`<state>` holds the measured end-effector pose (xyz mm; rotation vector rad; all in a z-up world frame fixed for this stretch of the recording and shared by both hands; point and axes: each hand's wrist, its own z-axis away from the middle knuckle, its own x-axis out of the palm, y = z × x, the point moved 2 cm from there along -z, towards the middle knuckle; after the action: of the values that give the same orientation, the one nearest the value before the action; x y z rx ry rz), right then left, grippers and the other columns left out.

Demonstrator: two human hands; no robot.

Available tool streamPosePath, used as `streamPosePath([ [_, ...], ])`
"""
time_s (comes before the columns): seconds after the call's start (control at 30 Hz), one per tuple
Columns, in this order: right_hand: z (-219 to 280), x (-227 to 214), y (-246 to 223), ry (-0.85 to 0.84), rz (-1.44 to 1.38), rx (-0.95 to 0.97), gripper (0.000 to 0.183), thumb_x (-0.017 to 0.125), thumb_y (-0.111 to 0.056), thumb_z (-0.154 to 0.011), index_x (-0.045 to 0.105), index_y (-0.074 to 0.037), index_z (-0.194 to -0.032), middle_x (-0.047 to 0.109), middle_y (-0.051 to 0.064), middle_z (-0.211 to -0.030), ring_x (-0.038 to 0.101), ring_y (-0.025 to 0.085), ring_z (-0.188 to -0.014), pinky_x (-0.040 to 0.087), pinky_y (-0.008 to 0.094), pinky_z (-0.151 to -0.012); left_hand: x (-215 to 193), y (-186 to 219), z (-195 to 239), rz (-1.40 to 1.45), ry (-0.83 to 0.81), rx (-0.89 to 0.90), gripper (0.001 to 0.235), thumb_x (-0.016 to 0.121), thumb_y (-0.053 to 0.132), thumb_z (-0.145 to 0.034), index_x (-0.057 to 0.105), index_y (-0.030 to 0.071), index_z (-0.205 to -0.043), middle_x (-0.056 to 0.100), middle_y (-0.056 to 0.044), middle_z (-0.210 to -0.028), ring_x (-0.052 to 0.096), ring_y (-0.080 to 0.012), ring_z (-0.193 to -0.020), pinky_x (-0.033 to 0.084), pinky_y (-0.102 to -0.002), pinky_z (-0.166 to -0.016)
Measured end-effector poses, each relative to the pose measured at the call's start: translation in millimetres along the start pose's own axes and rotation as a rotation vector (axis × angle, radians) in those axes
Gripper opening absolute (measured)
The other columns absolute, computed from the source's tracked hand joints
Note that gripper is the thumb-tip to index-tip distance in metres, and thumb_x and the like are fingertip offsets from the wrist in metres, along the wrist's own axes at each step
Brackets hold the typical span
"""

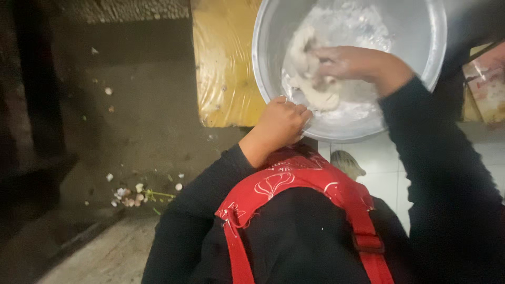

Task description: The person kneads dough by hand in a large metal bowl. They repeatedly press, fold, and turn the dough to develop its texture.

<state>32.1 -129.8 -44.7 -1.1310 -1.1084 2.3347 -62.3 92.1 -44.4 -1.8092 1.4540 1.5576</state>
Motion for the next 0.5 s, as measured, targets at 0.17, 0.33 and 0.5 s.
streamPosePath([
  [0.17,49.4,-20.9,-27.5,0.071,0.19,0.351,0.046,0.064,-0.036,-0.094,0.072,-0.01,-0.131,0.076,0.02,-0.114,0.072,0.037,-0.091,0.054,0.042,-0.087,-1.7,-3.9,-3.6,0.018,-0.03,-0.012,0.023,0.074,0.021,-0.063,0.066,0.015,-0.084,0.068,-0.002,-0.083,0.068,-0.0244,-0.074,0.048,-0.041,-0.072],
  [0.33,84.5,-33.7,-2.6,0.445,-0.357,0.083,0.034,0.069,-0.026,-0.096,0.074,-0.001,-0.119,0.074,0.012,-0.113,0.07,0.022,-0.097,0.056,0.038,-0.088,-7.1,-6.1,-2.5,0.001,-0.093,-0.007,0.024,0.074,0.021,-0.063,0.067,0.015,-0.085,0.068,-0.003,-0.082,0.069,-0.0248,-0.075,0.048,-0.042,-0.072],
  [0.5,100.8,-26.1,58.8,0.594,-0.431,0.393,0.039,0.072,-0.026,-0.102,0.067,0.012,-0.107,0.07,0.021,-0.102,0.069,0.02,-0.087,0.058,0.042,-0.082,-7.9,-6.0,-1.8,-0.004,-0.078,0.012,0.028,0.075,0.023,-0.064,0.066,0.014,-0.088,0.068,-0.003,-0.084,0.068,-0.0245,-0.076,0.049,-0.041,-0.074],
])
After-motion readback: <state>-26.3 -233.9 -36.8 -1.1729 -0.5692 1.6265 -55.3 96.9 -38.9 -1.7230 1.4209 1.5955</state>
